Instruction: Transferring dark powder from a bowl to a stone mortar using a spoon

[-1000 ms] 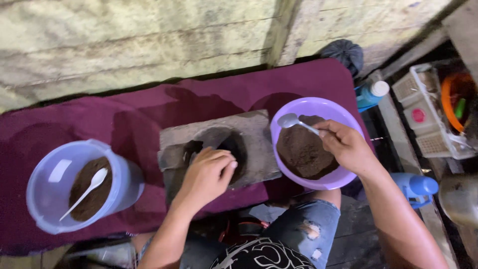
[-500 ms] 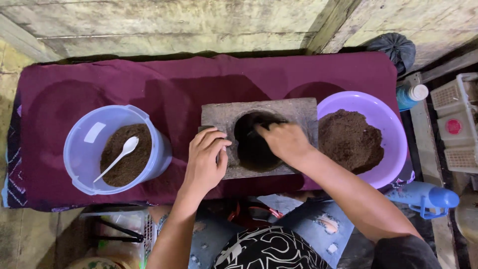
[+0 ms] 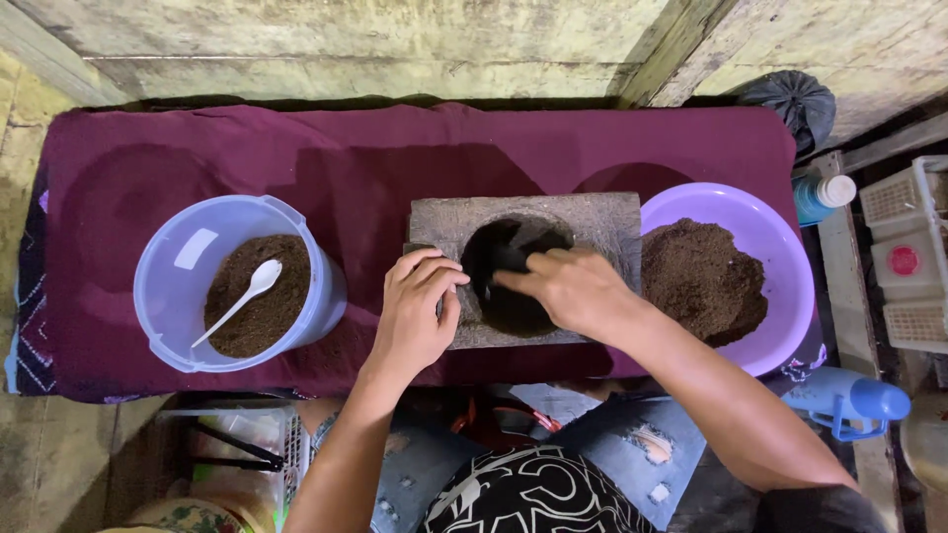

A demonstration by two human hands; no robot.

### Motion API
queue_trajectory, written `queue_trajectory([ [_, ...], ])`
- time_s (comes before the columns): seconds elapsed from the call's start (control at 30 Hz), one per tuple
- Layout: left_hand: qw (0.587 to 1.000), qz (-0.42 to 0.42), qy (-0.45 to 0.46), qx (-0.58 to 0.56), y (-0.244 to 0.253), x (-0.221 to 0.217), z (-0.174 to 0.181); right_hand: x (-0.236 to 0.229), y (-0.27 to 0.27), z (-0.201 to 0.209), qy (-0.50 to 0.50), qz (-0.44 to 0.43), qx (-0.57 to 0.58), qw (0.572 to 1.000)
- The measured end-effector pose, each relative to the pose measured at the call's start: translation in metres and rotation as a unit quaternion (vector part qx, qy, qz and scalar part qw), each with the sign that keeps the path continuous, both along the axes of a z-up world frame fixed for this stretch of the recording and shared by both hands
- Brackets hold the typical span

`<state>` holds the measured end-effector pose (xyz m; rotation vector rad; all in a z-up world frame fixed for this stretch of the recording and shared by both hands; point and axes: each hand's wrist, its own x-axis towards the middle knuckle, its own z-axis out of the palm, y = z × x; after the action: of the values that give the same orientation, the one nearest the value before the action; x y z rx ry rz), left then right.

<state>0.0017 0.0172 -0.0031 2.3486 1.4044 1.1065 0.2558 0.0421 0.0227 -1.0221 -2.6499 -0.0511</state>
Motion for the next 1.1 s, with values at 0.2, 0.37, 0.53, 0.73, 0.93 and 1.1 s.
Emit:
queue_trajectory([
  [0.2, 0.999, 0.007, -0.043, 0.015, 0.000, -0.002, 0.001, 0.006, 0.015, 0.027, 0.032, 0.040, -0.039, 0.998],
  [0.37, 0.996, 0.015, -0.085, 0.017, -0.007, -0.005, 0.004, 0.026, 0.023, -0.018, -0.018, 0.001, -0.057, 0.998],
  [0.53, 0.995, 0.005, -0.096, 0.015, -0.005, -0.004, 0.004, 0.021, 0.021, -0.005, 0.036, 0.052, -0.161, 0.985],
  [0.73, 0.995, 0.018, -0.100, 0.011, -0.006, -0.003, 0.003, 0.025, 0.028, 0.006, -0.005, 0.059, -0.172, 0.983],
  [0.93, 0.995, 0.034, -0.093, 0.017, -0.008, -0.002, 0.004, 0.022, 0.031, 0.000, -0.034, -0.016, -0.036, 0.999],
  [1.1, 0.995, 0.023, -0.095, 0.026, -0.007, -0.002, 0.004, 0.022, 0.037, -0.050, -0.066, -0.017, 0.169, 0.983],
])
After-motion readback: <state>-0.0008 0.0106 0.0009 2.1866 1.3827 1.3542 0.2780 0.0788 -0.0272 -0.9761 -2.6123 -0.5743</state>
